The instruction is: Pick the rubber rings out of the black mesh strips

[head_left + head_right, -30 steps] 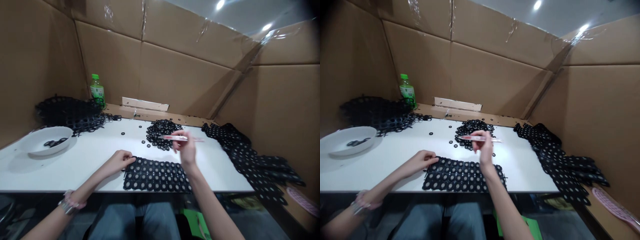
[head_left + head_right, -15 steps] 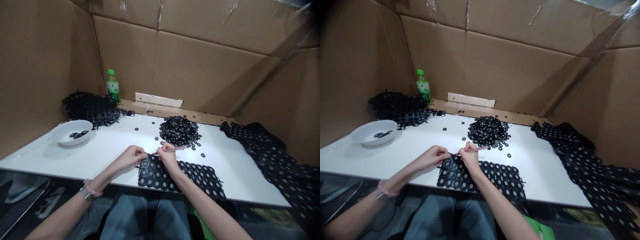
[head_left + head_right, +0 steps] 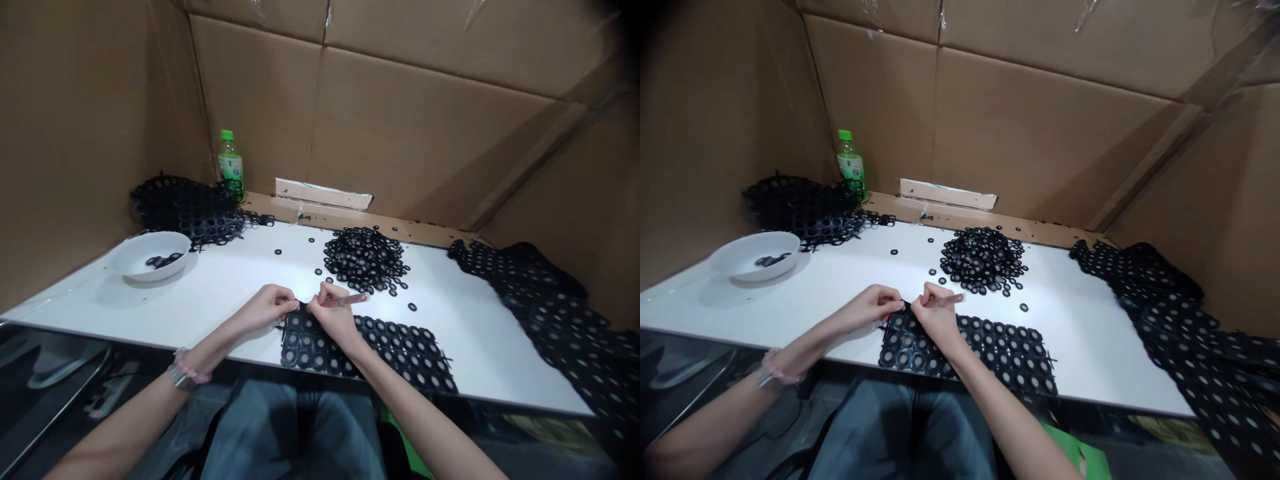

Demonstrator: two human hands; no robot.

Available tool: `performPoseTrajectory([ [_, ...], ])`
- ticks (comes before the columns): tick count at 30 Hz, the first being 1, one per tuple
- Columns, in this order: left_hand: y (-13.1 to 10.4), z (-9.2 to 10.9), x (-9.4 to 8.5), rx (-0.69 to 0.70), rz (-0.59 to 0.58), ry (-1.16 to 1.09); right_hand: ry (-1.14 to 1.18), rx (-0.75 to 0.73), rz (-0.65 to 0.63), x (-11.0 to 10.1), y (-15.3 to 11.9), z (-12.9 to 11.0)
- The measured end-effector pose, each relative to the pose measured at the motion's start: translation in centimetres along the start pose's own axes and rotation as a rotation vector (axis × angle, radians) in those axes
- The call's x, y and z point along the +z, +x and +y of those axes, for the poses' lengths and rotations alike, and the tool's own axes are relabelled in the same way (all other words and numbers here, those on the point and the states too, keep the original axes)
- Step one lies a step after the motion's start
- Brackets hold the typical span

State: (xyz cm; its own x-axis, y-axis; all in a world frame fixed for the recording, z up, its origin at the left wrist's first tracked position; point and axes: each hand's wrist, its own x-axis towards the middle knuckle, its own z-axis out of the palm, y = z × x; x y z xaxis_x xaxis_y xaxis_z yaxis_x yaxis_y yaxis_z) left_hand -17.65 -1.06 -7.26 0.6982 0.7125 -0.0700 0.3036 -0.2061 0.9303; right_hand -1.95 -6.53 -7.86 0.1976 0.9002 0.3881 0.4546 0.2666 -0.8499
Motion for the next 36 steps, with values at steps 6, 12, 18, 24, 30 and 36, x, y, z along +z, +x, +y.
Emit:
performPoseTrajectory([
  [6,0.2,-0.4,-0.1,0.019,-0.032,-0.064,-0.060,-0.046,0.003,0.4,0.0,0.0],
  [12,0.6,0.0,0.1,-0.014,-0.042,-0.089,0.643,0.274,0.201,-1.8,0.8,0.5],
  [18,1.3,1.3,0.2,-0.145,-0.069,0.040,0.710,0.357,0.049,-2.3,0.1,0.5],
  [24,1.7,1.9,0.8,-0.005,-0.061,0.253,0.481,0.326,0.031,-2.1,-0.4,0.7],
  [30,1.4,1.0,1.0,0.011,0.019,0.261,0.304,0.214,0.004,-2.4,-0.6,1.4],
  [36,1.3,1.2,1.1,0.014,0.026,0.244,0.273,0.213,-0.045,-2.5,-0.6,1.3],
])
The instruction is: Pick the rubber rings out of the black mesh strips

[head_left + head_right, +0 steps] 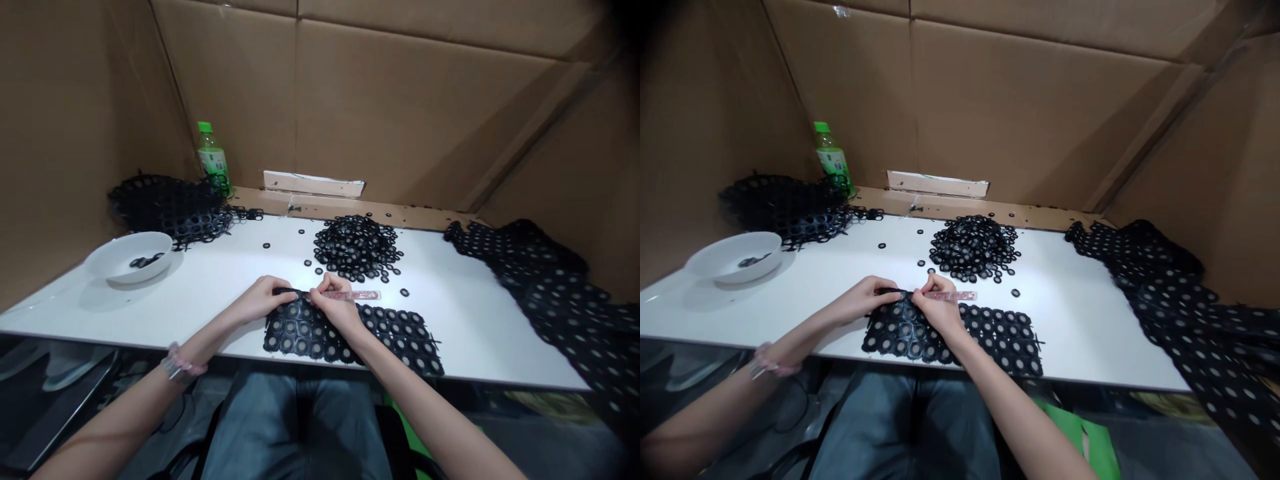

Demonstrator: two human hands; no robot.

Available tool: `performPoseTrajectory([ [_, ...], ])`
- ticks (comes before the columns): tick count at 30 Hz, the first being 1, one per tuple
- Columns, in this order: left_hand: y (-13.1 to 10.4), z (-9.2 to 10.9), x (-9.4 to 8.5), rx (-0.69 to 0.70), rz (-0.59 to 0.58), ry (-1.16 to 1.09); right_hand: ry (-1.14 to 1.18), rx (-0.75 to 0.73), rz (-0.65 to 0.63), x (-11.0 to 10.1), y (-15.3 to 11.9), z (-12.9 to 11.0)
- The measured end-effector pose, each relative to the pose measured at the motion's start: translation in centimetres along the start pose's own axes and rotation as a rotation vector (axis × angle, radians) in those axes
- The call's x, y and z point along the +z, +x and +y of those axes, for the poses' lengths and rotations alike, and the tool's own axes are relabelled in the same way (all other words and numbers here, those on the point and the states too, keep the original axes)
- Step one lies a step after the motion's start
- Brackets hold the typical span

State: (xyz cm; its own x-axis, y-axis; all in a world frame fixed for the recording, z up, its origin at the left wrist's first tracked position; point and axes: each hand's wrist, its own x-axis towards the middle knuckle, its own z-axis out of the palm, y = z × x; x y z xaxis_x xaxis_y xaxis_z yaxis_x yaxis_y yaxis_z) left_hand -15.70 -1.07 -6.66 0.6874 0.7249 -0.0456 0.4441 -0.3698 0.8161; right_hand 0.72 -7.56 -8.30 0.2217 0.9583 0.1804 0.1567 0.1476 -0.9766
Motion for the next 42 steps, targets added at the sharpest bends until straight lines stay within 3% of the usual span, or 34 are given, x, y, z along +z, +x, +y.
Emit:
performPoseTrajectory([
  [4,0.0,-0.1,0.1,-0.003,0.010,-0.008,-0.016,0.003,-0.013,0.0,0.0,-0.2],
  [8,0.0,-0.2,0.2,0.005,0.036,-0.016,-0.153,-0.087,-0.018,0.4,-0.2,-0.5],
  [13,-0.1,0.0,0.2,0.020,-0.015,-0.204,-0.281,-0.127,-0.039,0.9,-0.3,-0.6],
  [15,-0.2,0.2,0.1,0.015,-0.038,-0.256,-0.187,-0.091,-0.014,0.6,0.0,-0.6],
  [19,0.2,0.7,-0.3,-0.089,-0.092,-0.206,0.267,0.040,0.136,-1.0,0.5,-0.4],
  [22,1.1,1.2,-0.4,-0.169,-0.135,-0.152,0.371,0.065,0.164,-1.9,0.4,-0.1],
  [27,2.1,1.6,0.1,-0.077,-0.149,-0.062,0.211,-0.002,0.104,-2.1,-0.2,0.5],
  [32,1.5,1.5,0.5,-0.004,-0.156,-0.079,0.013,-0.013,0.095,-2.1,-0.4,0.4],
  [42,1.0,1.5,0.6,0.021,-0.121,-0.023,0.010,0.005,0.019,-2.0,-0.5,0.1],
])
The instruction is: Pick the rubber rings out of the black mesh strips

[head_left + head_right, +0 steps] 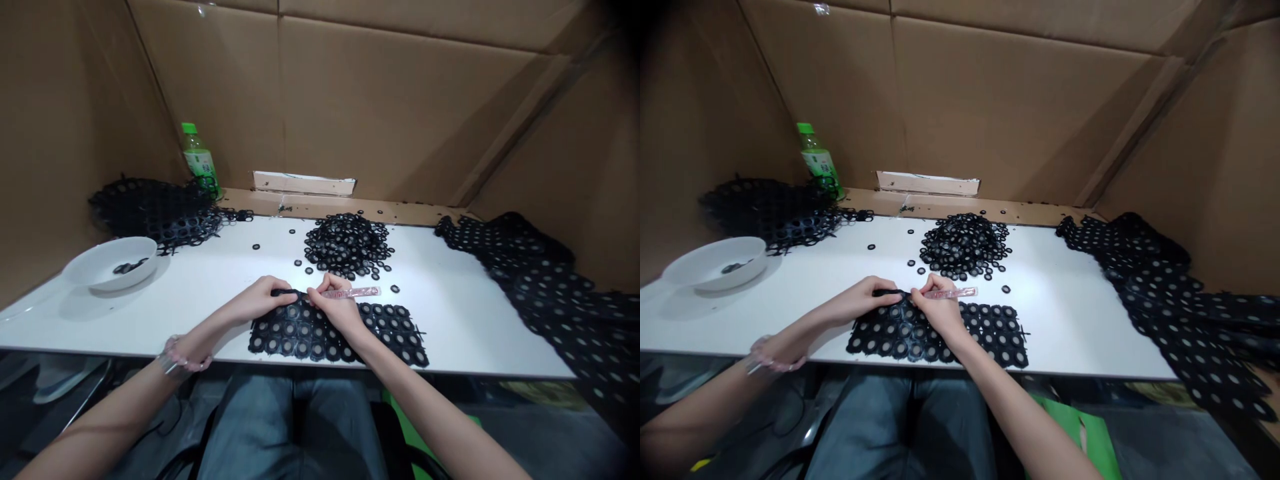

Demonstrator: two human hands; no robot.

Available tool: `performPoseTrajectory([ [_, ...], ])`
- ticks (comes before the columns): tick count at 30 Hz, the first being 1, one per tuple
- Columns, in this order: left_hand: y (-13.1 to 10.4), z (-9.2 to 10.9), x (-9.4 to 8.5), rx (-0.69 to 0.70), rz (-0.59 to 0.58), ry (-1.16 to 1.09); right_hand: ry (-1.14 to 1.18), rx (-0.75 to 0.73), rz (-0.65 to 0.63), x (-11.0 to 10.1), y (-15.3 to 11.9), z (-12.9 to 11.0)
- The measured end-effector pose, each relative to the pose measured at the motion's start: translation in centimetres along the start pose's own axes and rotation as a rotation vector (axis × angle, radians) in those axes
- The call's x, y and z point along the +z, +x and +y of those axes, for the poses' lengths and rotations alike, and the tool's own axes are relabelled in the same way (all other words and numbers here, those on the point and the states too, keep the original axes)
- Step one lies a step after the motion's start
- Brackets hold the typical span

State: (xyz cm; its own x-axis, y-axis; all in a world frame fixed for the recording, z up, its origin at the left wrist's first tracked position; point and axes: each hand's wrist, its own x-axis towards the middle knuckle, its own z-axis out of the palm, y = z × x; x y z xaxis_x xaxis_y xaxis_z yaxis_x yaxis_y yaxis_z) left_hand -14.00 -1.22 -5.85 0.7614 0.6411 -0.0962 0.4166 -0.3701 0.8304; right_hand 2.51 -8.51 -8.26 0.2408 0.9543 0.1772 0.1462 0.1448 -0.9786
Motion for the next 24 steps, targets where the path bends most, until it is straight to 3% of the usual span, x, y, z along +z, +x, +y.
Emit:
performPoseTrajectory([
  [11,-0.1,0.2,0.2,0.116,0.024,-0.020,-0.314,-0.191,-0.017,0.9,-0.1,-0.4],
  [14,-0.1,0.1,0.1,0.055,0.012,-0.036,-0.120,-0.079,-0.004,0.3,0.3,-0.3],
  [18,0.7,0.3,0.0,-0.050,-0.018,0.008,0.278,0.075,0.156,-1.1,0.5,-0.1],
  [24,1.9,0.8,0.8,-0.065,0.033,0.079,0.099,0.002,0.095,-1.7,0.2,0.5],
])
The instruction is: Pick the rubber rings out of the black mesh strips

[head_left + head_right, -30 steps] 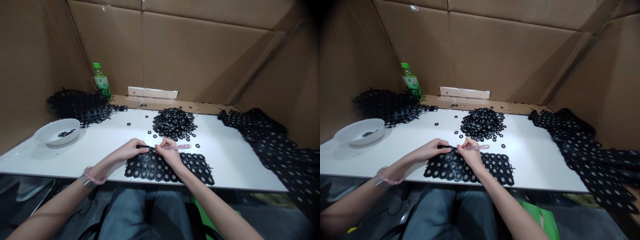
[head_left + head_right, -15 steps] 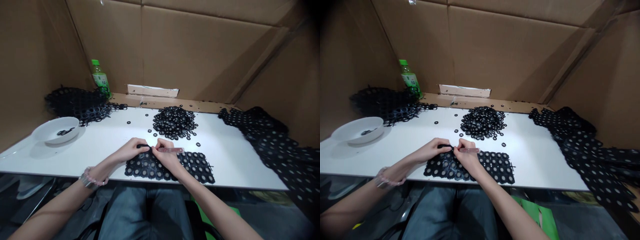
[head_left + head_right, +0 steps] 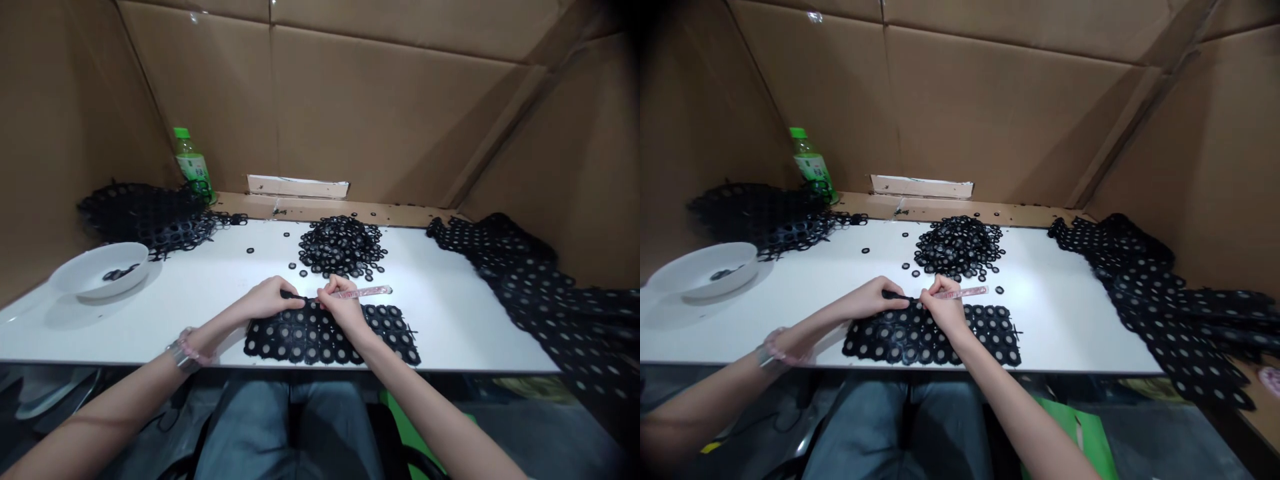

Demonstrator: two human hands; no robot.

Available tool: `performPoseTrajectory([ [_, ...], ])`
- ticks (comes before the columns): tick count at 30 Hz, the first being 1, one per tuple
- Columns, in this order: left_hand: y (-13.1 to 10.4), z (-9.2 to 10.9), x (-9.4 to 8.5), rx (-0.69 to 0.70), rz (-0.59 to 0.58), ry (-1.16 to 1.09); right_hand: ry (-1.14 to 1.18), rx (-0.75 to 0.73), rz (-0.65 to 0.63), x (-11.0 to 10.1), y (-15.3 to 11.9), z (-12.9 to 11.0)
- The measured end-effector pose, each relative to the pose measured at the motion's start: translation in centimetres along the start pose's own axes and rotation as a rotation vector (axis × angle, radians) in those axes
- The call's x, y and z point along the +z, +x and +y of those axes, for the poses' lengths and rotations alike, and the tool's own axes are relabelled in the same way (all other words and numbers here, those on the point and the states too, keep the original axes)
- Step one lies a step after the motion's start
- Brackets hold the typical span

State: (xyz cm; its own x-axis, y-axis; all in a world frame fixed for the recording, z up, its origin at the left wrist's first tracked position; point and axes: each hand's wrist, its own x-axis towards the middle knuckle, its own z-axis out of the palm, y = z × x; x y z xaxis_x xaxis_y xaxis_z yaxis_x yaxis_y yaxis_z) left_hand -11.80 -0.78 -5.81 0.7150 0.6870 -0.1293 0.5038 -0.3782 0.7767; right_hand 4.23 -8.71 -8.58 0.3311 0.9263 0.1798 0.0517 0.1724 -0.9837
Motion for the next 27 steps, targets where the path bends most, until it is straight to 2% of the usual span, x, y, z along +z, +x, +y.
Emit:
performPoseTrajectory([
  [3,0.0,0.2,0.3,0.032,0.008,-0.003,-0.084,-0.015,0.009,0.1,-0.2,-0.2],
  [13,-0.3,-0.1,0.3,0.099,-0.027,-0.058,-0.162,-0.028,-0.057,0.2,-0.4,-0.7],
  [18,-0.4,-0.1,0.6,0.142,-0.048,-0.119,-0.391,-0.198,-0.072,0.6,-0.6,-0.7],
  [21,-0.4,-0.1,0.6,0.151,-0.065,-0.174,-0.449,-0.231,-0.101,0.7,-0.5,-0.6],
  [24,-0.3,0.0,0.4,0.134,-0.081,-0.168,-0.266,-0.105,-0.071,0.3,-0.2,-0.4],
  [27,0.1,0.2,-0.1,0.145,-0.140,-0.053,0.037,0.043,0.049,-0.5,0.1,-0.2],
])
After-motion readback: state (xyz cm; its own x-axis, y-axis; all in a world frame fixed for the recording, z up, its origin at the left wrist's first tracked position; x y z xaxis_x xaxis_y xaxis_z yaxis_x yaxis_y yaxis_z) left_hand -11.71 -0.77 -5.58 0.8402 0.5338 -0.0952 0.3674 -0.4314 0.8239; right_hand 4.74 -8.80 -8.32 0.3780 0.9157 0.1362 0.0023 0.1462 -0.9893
